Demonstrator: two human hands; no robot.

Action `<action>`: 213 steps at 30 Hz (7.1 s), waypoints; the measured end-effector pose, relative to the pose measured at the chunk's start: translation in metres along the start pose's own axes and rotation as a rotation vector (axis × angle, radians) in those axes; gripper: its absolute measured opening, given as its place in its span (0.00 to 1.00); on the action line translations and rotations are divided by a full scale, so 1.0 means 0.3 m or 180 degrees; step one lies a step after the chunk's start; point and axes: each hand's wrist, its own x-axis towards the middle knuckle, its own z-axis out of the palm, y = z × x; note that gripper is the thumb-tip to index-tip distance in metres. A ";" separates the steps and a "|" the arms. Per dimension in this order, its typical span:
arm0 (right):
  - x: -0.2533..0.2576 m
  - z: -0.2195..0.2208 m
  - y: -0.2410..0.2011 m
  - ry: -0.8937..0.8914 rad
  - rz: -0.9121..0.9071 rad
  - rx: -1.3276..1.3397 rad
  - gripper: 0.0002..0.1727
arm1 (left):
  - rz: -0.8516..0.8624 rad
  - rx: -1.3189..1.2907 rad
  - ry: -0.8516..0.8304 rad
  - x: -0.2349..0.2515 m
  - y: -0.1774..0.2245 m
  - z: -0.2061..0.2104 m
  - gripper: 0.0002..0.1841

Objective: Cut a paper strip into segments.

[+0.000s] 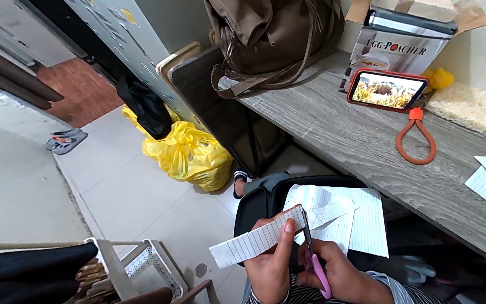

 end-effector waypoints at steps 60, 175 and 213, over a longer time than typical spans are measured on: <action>-0.010 0.007 0.012 -0.0030 -0.0002 0.0326 0.24 | 0.0052 0.0031 -0.0161 0.003 0.001 -0.005 0.02; -0.009 0.010 0.019 0.0238 -0.0039 0.0257 0.18 | -0.0001 0.0007 -0.0109 0.001 -0.004 -0.004 0.03; -0.006 0.011 0.006 0.0020 0.0143 0.0214 0.23 | 0.0004 0.0017 -0.0201 0.003 -0.003 0.001 0.03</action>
